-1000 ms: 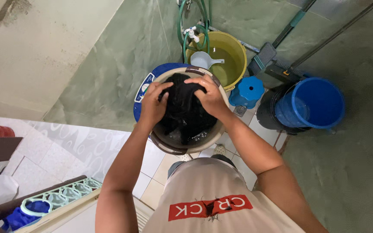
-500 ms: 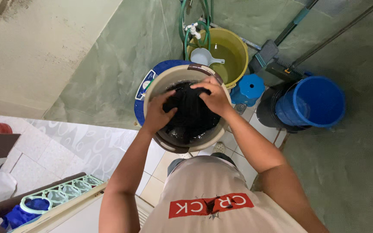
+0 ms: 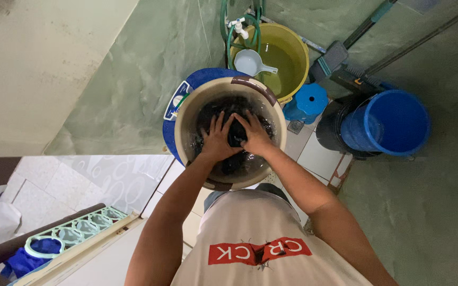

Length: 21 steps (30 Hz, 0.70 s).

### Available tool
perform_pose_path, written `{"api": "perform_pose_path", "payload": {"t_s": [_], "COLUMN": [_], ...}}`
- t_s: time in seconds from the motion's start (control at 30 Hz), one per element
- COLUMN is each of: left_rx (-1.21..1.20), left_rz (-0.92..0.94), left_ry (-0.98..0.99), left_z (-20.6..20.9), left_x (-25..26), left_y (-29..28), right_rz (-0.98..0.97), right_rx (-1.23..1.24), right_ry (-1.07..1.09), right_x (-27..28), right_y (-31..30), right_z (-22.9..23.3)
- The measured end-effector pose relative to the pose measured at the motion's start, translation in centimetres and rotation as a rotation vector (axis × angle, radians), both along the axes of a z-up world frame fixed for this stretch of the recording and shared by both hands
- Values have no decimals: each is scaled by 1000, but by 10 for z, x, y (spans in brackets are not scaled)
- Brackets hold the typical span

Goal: The person scrubs a dark garment by hand in a beige basin filled with soapy water. They then rinse the basin and refill it with clean water using a white scoop. The garment is placed in the clean water, agitated, and wrung out by hand.

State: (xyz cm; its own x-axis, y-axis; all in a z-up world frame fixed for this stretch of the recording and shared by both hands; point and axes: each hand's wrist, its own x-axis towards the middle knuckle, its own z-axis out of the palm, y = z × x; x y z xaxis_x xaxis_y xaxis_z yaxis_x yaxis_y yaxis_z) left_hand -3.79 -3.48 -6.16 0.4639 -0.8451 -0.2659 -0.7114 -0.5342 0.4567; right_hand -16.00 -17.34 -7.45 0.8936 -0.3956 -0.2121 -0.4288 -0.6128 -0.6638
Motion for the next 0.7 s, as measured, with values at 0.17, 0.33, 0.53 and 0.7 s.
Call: {"api": "perform_pose_path", "payload": {"t_s": [0.17, 0.33, 0.53, 0.7], "left_rx": [31, -47, 35, 242], "left_rz": [-13, -2, -19, -50], "left_ry": [-3, -106, -132, -89], "left_z": [-24, -54, -55, -38], "left_x": [4, 2, 0, 1], "left_y": [-5, -7, -11, -17], "right_rz": [-5, 9, 31, -16], "right_rx": [-11, 26, 42, 2], "right_ry": [37, 27, 277, 235], "right_x": [4, 4, 11, 10], "right_y": [3, 3, 5, 4], "right_z": [-22, -37, -28, -40]}}
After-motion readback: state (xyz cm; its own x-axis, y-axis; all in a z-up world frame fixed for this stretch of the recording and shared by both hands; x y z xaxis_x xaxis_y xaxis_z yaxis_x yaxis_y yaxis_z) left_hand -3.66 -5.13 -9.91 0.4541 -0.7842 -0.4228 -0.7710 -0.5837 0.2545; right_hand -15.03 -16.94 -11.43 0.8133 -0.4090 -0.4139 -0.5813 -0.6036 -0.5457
